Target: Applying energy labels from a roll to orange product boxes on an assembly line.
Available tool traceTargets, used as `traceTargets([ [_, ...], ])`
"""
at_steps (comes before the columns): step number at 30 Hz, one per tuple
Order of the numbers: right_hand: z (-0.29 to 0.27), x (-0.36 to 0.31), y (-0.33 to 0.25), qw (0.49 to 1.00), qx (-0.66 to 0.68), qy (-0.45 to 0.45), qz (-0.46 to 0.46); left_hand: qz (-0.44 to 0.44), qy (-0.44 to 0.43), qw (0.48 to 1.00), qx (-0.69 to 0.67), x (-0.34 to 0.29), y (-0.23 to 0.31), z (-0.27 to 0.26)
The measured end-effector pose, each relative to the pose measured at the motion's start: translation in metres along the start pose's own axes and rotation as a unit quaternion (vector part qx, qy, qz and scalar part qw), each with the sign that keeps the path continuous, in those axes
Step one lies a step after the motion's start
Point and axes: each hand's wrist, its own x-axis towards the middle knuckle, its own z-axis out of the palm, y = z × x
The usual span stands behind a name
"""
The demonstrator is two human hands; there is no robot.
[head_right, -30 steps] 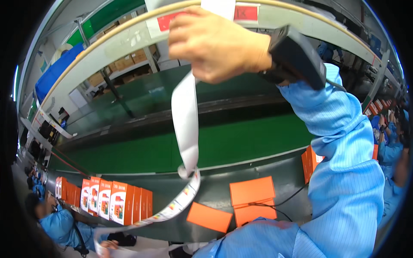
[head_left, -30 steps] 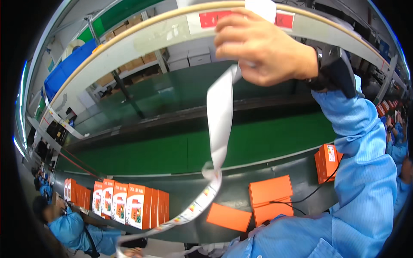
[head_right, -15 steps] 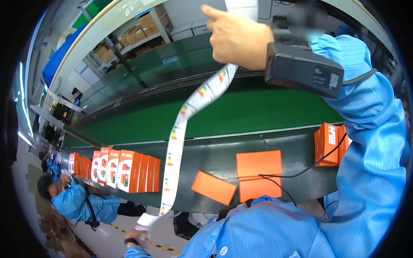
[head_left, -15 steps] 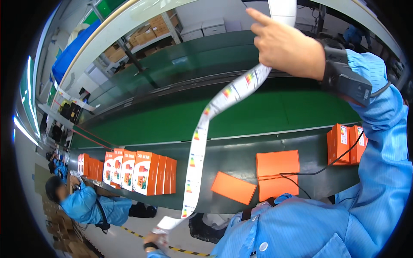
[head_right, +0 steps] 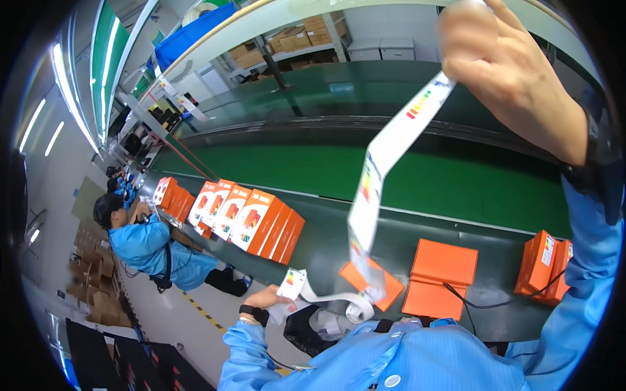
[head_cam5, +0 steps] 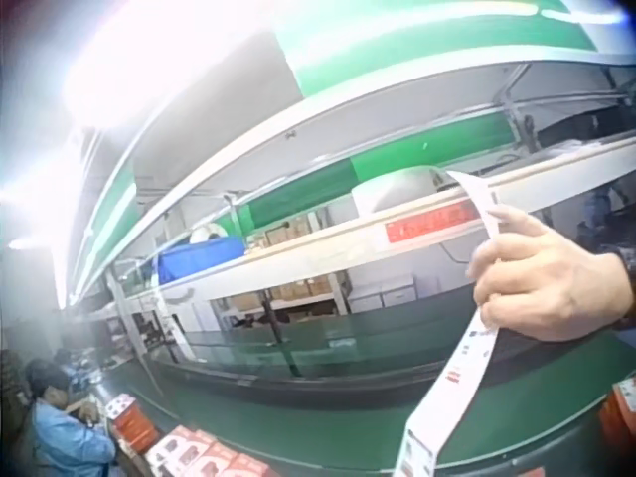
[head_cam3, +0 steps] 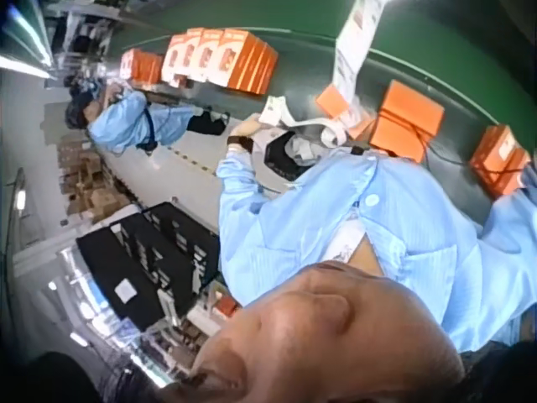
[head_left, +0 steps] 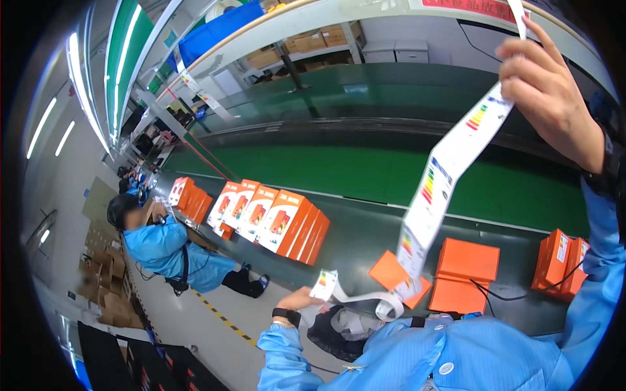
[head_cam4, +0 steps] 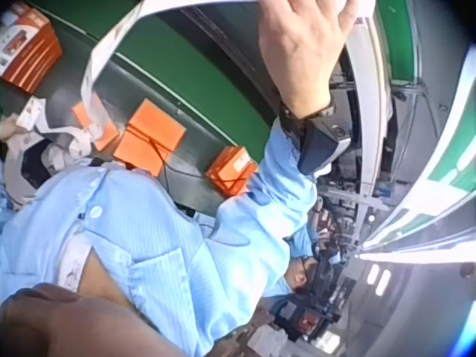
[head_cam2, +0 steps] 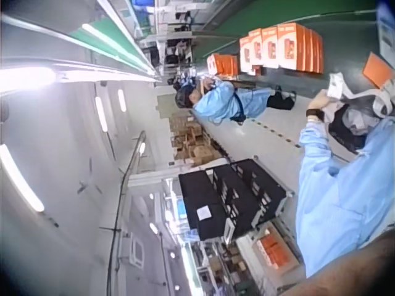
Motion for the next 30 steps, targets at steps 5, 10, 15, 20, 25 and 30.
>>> traceTargets([
  [5, 0.060, -0.001, -0.025, 0.972, 0.193, -0.102, 0.091, -0.007, 0.145, 0.909, -0.390, -0.029, -0.049, 0.002],
  [10, 0.131, -0.022, -0.120, 0.896, 0.345, -0.189, 0.204, -0.124, 0.297, 0.800, -0.507, -0.081, -0.145, 0.002],
  [15, 0.180, -0.106, -0.261, 0.807, 0.478, -0.209, 0.278, -0.247, 0.283, 0.791, -0.484, -0.141, -0.178, 0.024],
  [20, 0.148, -0.124, -0.402, 0.719, 0.555, -0.290, 0.302, -0.152, 0.227, 0.874, -0.402, -0.129, -0.133, 0.040],
  [25, 0.172, -0.088, -0.416, 0.749, 0.445, -0.373, 0.319, 0.079, 0.250, 0.912, -0.315, -0.104, -0.055, -0.013],
  [30, 0.160, -0.096, -0.405, 0.705, 0.479, -0.361, 0.379, 0.186, 0.555, 0.756, -0.293, -0.130, -0.043, -0.104],
])
